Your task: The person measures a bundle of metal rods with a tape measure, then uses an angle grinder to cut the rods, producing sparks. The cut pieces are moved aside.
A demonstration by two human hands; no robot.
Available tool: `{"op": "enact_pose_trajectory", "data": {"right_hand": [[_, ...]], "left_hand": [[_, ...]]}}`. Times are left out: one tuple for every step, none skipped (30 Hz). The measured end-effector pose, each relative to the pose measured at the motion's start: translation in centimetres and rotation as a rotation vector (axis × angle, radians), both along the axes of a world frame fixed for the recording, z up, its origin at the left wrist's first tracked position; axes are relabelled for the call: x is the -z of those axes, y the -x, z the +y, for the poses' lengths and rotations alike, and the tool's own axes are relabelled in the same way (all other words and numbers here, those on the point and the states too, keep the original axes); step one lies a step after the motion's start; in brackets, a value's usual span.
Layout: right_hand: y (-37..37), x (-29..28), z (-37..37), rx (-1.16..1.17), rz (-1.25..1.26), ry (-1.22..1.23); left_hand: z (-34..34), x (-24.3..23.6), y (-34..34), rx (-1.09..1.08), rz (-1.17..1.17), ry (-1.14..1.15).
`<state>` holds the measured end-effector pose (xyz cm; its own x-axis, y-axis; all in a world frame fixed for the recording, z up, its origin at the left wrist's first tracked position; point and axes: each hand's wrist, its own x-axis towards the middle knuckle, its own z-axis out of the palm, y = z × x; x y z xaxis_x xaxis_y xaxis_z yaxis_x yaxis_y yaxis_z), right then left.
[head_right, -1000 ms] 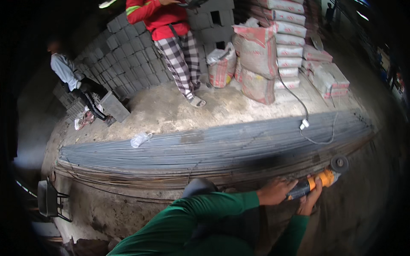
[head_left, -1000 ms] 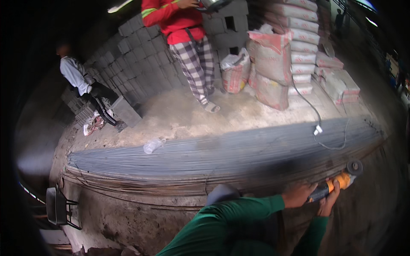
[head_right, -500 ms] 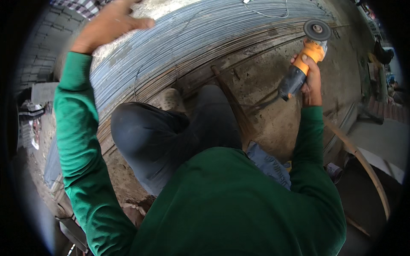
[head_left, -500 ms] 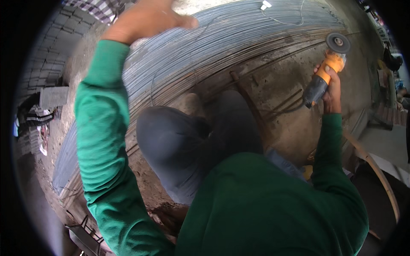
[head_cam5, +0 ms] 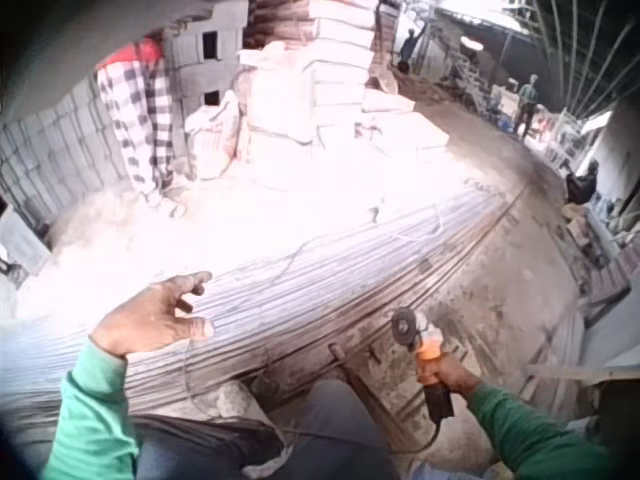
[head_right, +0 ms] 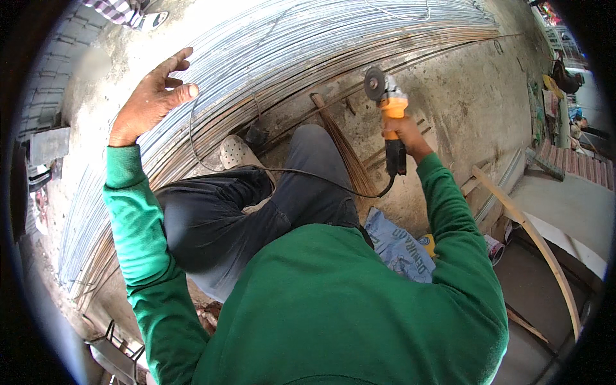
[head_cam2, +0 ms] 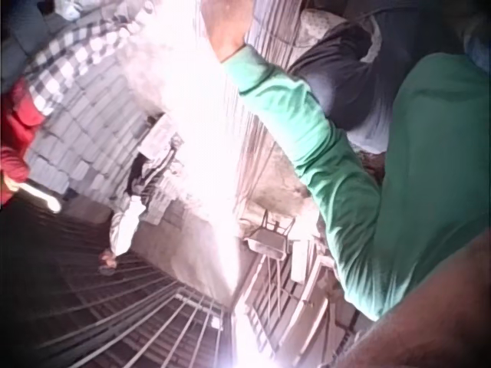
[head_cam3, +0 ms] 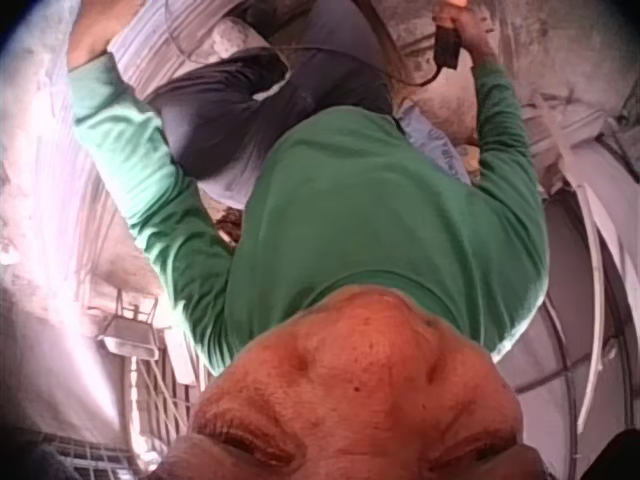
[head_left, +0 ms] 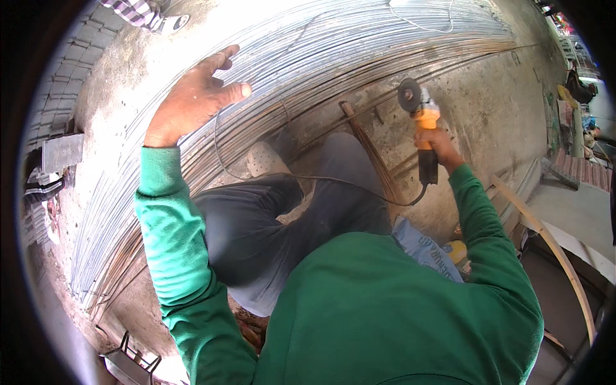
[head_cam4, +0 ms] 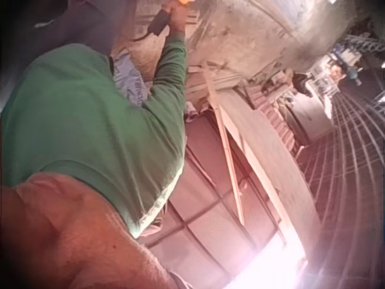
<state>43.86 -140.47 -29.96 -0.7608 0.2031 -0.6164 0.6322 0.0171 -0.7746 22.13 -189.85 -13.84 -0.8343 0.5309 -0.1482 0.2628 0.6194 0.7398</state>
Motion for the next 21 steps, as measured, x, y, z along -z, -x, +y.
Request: {"op": "enact_pose_trajectory", "data": {"right_hand": [[-0.6,1.4,-0.1,-0.001,-0.024,-0.018],[-0.6,3.0,-0.5,-0.011,-0.043,-0.026],[-0.3,4.2,-0.5,-0.02,-0.062,-0.035],[0.3,4.7,-1.1,-0.003,-0.064,-0.037],[0.7,5.0,-2.7,0.016,-0.073,-0.032],[0.9,5.4,-4.0,0.037,-0.083,-0.029],[1.2,5.8,-4.5,0.026,-0.11,-0.05],[1.5,6.6,-4.9,0.015,-0.137,-0.072],[1.6,7.4,-4.9,0.005,-0.164,-0.094],[2.0,8.2,-5.0,-0.026,-0.167,-0.048],[2.4,8.8,-4.8,-0.041,-0.189,-0.06],[2.7,9.4,-4.7,-0.056,-0.211,-0.072],[3.2,9.3,-5.1,-0.077,-0.231,-0.085],[3.4,9.1,-5.5,-0.107,-0.239,-0.137],[3.6,8.8,-5.8,-0.136,-0.246,-0.189],[4.2,8.3,-6.1,-0.171,-0.247,-0.244],[4.0,9.1,-5.4,-0.166,-0.245,-0.241],[3.6,10.4,-4.4,-0.16,-0.244,-0.239],[3.8,10.7,-4.0,-0.158,-0.242,-0.234],[4.0,11.0,-3.5,-0.217,-0.215,-0.287],[4.1,11.3,-3.0,-0.275,-0.189,-0.341]], "left_hand": [[-0.1,0.2,0.3,0.006,0.0,-0.011],[-0.3,0.1,0.7,0.004,0.005,-0.013],[-0.5,0.0,1.0,-0.007,0.012,-0.025],[-0.6,0.0,1.0,-0.018,0.012,-0.032],[-1.0,0.0,0.8,-0.027,0.006,-0.032],[-1.4,-0.1,0.4,-0.037,-0.018,-0.022],[-1.6,-0.2,0.2,-0.045,-0.03,-0.023],[-1.7,-0.2,0.1,-0.052,-0.042,-0.024],[-2.0,-0.2,0.1,-0.062,-0.044,-0.031],[-2.4,-0.2,-0.1,-0.076,-0.052,-0.034],[-2.6,-0.3,-0.3,-0.089,-0.059,-0.038],[-2.8,-0.6,-0.1,-0.108,-0.133,-0.046],[-3.1,-0.6,0.1,-0.114,-0.119,-0.033],[-3.5,-0.4,0.2,-0.12,-0.106,-0.02],[-3.8,-0.2,0.3,-0.126,-0.092,-0.006],[-4.1,-0.1,0.2,-0.147,-0.097,0.002],[-4.2,0.0,0.3,-0.148,-0.111,-0.003],[-4.3,0.0,0.3,-0.15,-0.124,-0.008],[-4.5,0.0,0.4,-0.154,-0.138,-0.01],[-4.7,0.0,0.5,-0.16,-0.13,0.003],[-4.9,0.0,0.6,-0.166,-0.123,0.016]]}}
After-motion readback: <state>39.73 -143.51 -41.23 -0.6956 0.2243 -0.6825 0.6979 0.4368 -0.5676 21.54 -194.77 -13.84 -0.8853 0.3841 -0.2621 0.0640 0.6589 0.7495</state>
